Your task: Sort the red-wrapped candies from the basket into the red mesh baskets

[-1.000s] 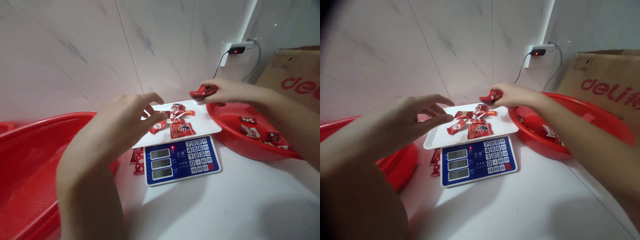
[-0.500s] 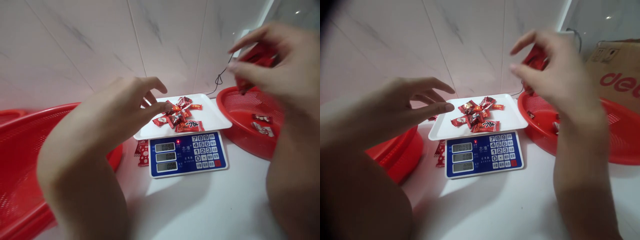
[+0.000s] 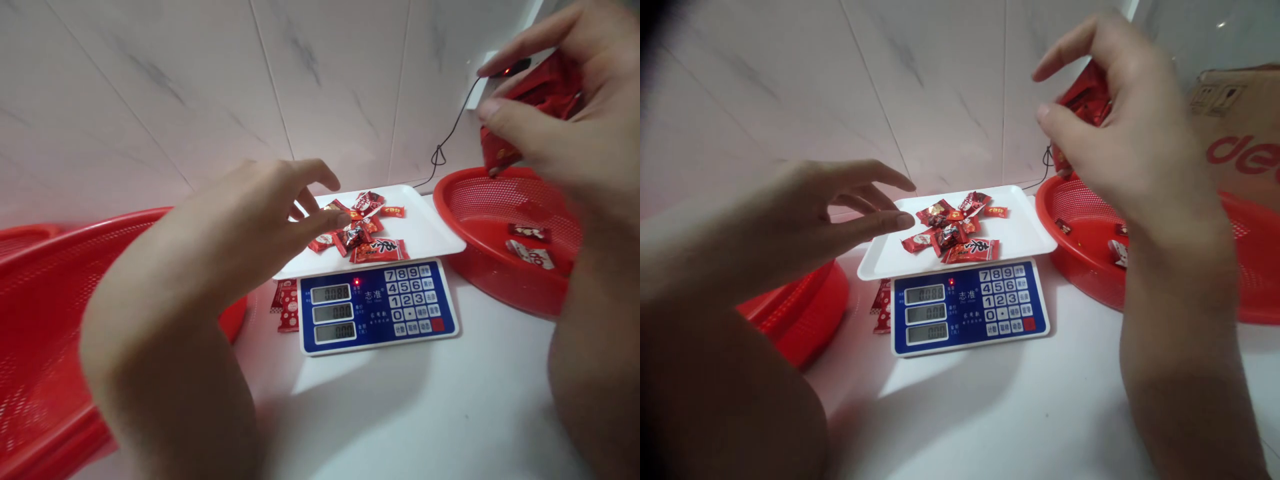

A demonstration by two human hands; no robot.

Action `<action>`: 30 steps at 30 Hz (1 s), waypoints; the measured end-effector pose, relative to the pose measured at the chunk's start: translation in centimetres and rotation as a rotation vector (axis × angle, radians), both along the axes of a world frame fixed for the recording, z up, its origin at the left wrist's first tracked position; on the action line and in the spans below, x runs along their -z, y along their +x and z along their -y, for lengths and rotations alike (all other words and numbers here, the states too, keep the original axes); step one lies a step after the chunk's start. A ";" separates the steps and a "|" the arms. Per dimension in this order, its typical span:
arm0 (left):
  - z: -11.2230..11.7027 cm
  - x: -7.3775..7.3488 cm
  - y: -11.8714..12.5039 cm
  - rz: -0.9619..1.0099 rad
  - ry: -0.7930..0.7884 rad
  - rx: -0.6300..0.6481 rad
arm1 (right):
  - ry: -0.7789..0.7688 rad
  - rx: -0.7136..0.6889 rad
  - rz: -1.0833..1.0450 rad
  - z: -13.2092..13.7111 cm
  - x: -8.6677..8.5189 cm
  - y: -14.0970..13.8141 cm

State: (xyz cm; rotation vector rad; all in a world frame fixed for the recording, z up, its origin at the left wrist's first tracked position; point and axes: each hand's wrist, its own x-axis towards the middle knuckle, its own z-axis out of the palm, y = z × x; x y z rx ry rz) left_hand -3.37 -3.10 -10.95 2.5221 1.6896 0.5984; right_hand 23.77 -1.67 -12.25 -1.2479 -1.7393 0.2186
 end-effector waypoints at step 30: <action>0.7 0.0 0.7 -0.060 0.034 0.012 | -0.105 0.004 0.306 -1.3 1.5 -2.6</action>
